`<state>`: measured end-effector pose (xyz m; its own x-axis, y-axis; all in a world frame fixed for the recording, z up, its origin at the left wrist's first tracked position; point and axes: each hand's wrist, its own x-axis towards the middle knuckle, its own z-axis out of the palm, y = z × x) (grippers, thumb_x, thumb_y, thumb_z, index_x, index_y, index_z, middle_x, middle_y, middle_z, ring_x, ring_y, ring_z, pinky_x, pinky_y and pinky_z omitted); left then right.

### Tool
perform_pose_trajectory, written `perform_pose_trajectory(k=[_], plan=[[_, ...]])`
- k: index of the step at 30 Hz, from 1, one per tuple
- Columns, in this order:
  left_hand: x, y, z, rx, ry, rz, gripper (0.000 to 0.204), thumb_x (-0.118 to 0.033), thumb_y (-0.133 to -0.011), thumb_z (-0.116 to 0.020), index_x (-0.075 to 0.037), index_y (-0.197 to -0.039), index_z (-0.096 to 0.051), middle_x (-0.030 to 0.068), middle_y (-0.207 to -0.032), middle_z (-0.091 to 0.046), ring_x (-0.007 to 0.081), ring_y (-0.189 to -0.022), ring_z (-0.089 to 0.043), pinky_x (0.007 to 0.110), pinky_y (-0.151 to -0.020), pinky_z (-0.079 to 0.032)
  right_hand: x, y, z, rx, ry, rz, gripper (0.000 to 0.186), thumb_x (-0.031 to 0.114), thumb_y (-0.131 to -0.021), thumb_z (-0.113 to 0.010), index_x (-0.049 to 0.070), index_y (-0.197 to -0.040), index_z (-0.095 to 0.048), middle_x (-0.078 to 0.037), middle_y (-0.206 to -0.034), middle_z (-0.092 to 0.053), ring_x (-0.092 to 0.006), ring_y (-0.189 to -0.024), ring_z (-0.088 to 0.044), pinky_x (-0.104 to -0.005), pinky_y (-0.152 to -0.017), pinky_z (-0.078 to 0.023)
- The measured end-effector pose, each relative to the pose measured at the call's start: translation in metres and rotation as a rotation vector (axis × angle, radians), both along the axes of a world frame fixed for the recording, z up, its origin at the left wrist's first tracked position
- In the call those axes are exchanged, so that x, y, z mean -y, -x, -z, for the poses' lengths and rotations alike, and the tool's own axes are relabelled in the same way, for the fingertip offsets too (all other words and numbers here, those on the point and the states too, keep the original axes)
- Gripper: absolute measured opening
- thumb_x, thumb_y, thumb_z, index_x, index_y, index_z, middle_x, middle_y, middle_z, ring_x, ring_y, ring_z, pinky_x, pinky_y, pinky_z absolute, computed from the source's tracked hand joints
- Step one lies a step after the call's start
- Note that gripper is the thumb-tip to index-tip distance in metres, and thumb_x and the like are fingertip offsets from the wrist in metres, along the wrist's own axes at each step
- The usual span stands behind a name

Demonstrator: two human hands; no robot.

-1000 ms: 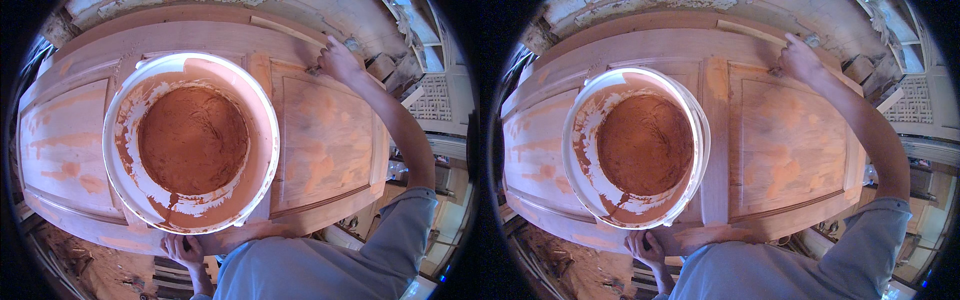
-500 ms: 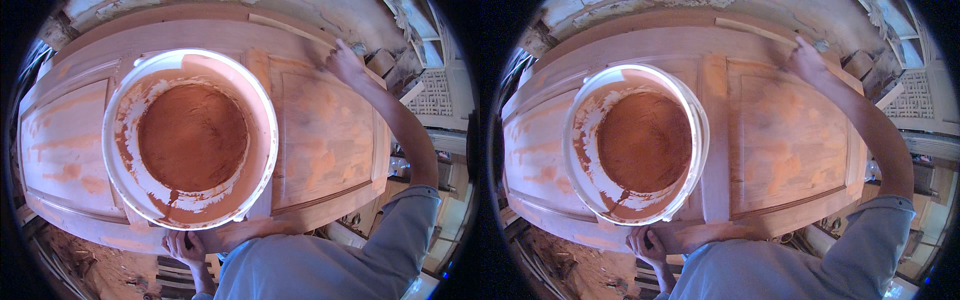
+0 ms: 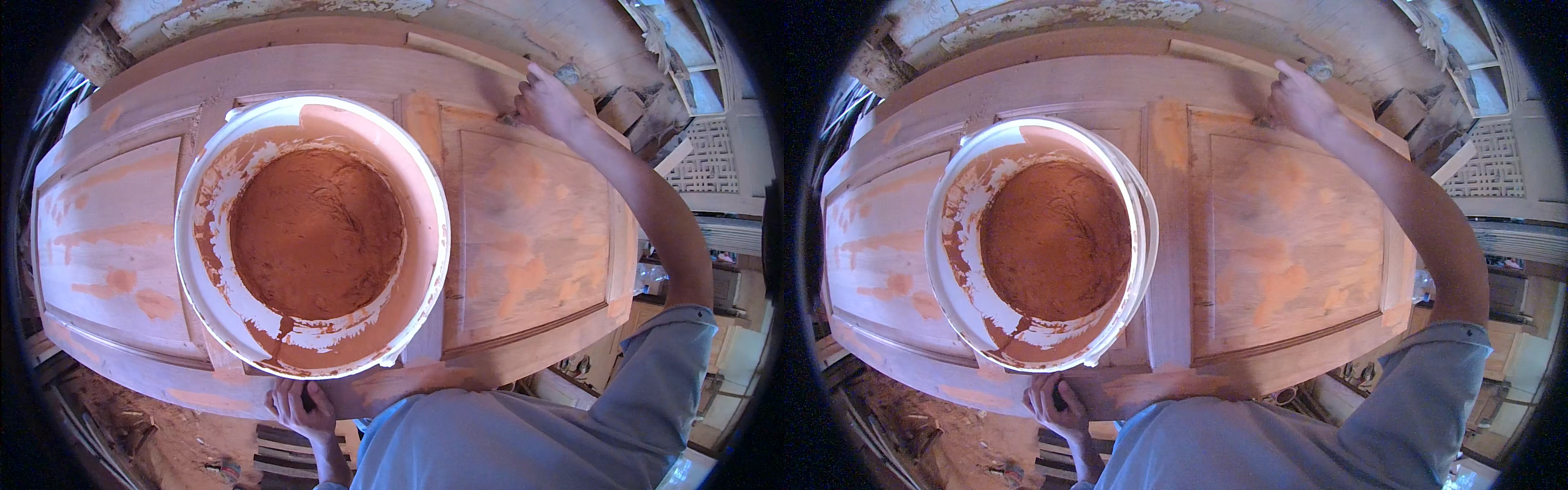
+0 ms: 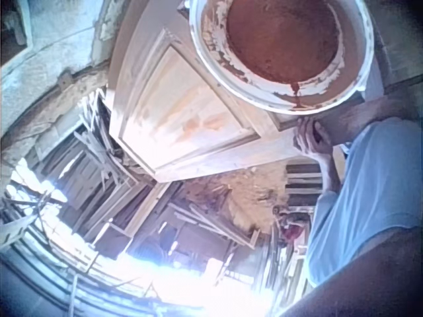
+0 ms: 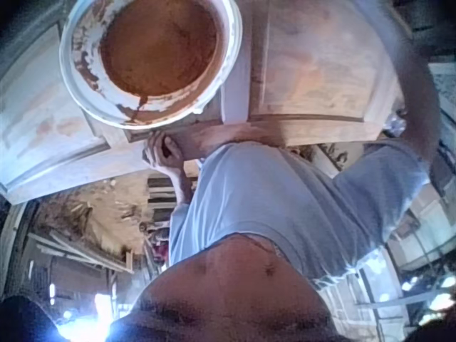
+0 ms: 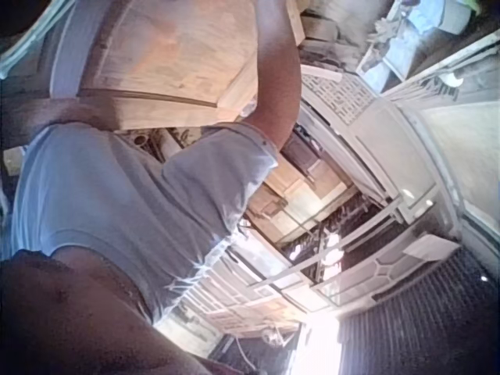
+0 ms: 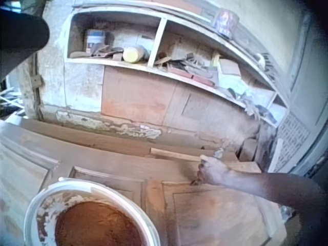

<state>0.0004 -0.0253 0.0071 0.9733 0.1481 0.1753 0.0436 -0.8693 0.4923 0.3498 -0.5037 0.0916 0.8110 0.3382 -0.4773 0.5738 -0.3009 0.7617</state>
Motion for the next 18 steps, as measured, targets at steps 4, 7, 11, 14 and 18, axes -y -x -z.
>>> perform_pose_trajectory(k=[4,7,11,14,18], plan=[[0.000,0.000,0.002,0.017,-0.026,-0.016,0.019,-0.021,-0.093,-0.061,-0.003,-0.091,-0.066,0.0118,-0.095,-0.068,0.0322,-0.097,-0.064,0.049,-0.094,-0.041,-0.004,-0.009,0.002,-0.032,0.179,-0.054,0.031,0.048,-0.093,-0.055,0.024,-0.095,-0.073,0.003,-0.085,-0.066,-0.0164,-0.097,-0.059,-0.0359,-0.105,-0.027],[-0.001,0.001,0.007,0.044,-0.021,-0.023,0.022,-0.025,-0.091,-0.061,-0.004,-0.086,-0.064,0.0122,-0.092,-0.066,0.0317,-0.091,-0.063,0.049,-0.090,-0.041,0.002,-0.014,0.000,0.001,0.203,-0.121,0.031,0.049,-0.093,-0.054,0.025,-0.097,-0.073,0.003,-0.088,-0.067,-0.0168,-0.099,-0.059,-0.0362,-0.105,-0.027],[0.000,0.002,0.004,0.006,-0.024,-0.037,0.023,-0.026,-0.092,-0.060,-0.004,-0.087,-0.064,0.0121,-0.092,-0.066,0.0319,-0.090,-0.062,0.048,-0.089,-0.041,-0.011,-0.014,-0.010,-0.061,0.023,0.046,0.031,0.048,-0.093,-0.054,0.024,-0.096,-0.073,0.002,-0.087,-0.067,-0.0169,-0.099,-0.059,-0.0350,-0.102,-0.029],[-0.001,0.003,0.004,0.008,-0.015,-0.035,0.023,-0.027,-0.092,-0.061,-0.004,-0.087,-0.064,0.0118,-0.093,-0.066,0.0317,-0.090,-0.062,0.048,-0.089,-0.041,-0.012,-0.008,-0.007,-0.031,0.007,0.152,0.030,0.047,-0.094,-0.055,0.022,-0.095,-0.073,0.001,-0.085,-0.066,-0.0170,-0.099,-0.059,-0.0341,-0.100,-0.031],[-0.001,0.001,0.006,0.058,0.007,-0.030,0.020,-0.025,-0.091,-0.063,-0.004,-0.090,-0.066,0.0111,-0.094,-0.067,0.0306,-0.092,-0.063,0.048,-0.091,-0.040,-0.002,0.011,0.006,0.109,0.035,0.070,0.030,0.042,-0.094,-0.056,0.018,-0.094,-0.073,0.000,-0.083,-0.065,-0.0175,-0.098,-0.060,-0.0339,-0.099,-0.032]])
